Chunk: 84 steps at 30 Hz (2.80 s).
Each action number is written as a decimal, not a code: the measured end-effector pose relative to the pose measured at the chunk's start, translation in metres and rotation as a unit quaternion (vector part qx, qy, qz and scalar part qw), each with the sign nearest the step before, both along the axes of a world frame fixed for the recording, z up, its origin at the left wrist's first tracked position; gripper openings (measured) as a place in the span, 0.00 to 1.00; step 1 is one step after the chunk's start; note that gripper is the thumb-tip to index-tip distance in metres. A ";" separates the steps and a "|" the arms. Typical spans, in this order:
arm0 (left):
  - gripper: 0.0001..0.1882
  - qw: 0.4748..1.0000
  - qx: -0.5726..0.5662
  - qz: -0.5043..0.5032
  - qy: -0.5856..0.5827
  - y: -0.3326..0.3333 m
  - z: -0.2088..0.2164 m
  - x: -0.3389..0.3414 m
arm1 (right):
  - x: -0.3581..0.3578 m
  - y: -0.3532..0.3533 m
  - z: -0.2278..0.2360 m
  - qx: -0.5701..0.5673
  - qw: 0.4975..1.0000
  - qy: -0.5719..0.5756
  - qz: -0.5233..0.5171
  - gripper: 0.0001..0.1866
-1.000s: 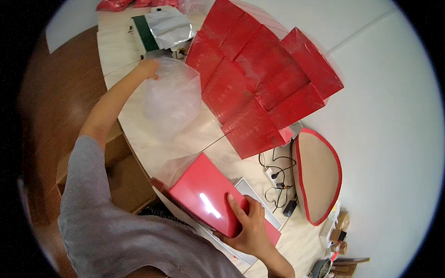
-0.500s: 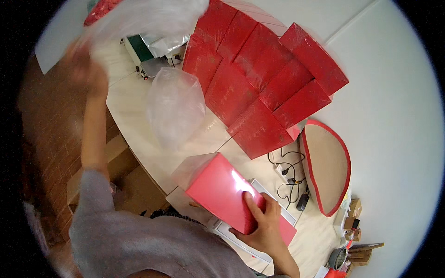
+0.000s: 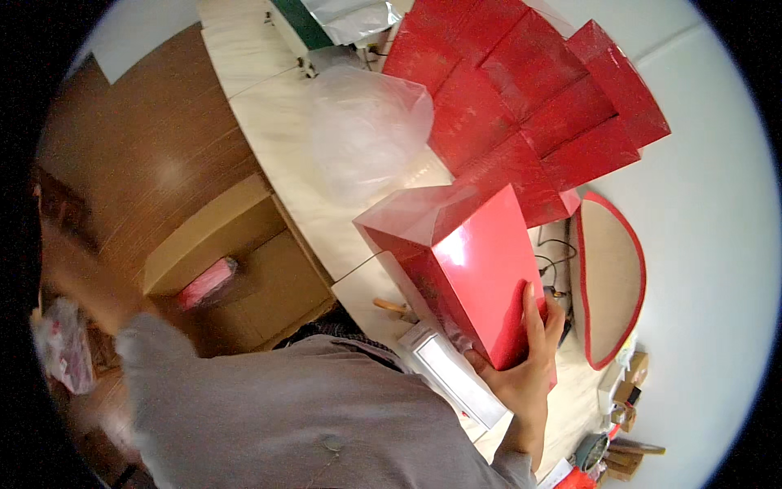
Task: The person takes red tea gift boxes one at a time, places them into plastic bags, and then packs them into a large cardboard shipping box.
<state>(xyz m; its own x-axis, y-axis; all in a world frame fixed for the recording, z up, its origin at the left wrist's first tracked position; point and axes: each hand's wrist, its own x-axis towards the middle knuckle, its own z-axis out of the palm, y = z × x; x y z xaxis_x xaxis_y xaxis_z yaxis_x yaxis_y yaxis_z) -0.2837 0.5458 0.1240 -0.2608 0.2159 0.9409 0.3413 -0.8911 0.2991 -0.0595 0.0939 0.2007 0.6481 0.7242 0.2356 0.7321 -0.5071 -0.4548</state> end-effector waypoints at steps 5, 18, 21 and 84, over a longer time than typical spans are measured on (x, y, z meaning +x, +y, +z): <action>0.15 0.440 -0.411 -0.209 0.770 -0.056 -0.211 -0.048 | -0.005 -0.022 0.009 0.022 0.997 0.013 0.067 0.55; 0.15 0.891 -0.413 -0.146 0.121 -0.083 -0.005 -0.162 | -0.059 -0.046 -0.026 -0.031 0.964 0.042 0.262 0.61; 0.14 0.920 -0.364 -0.105 0.103 -0.104 0.004 -0.154 | -0.077 -0.059 -0.026 -0.024 0.956 0.058 0.285 0.58; 0.21 0.673 -0.419 -0.262 0.550 -0.136 -0.255 0.126 | -0.098 -0.097 -0.103 0.238 0.908 0.284 -0.197 0.57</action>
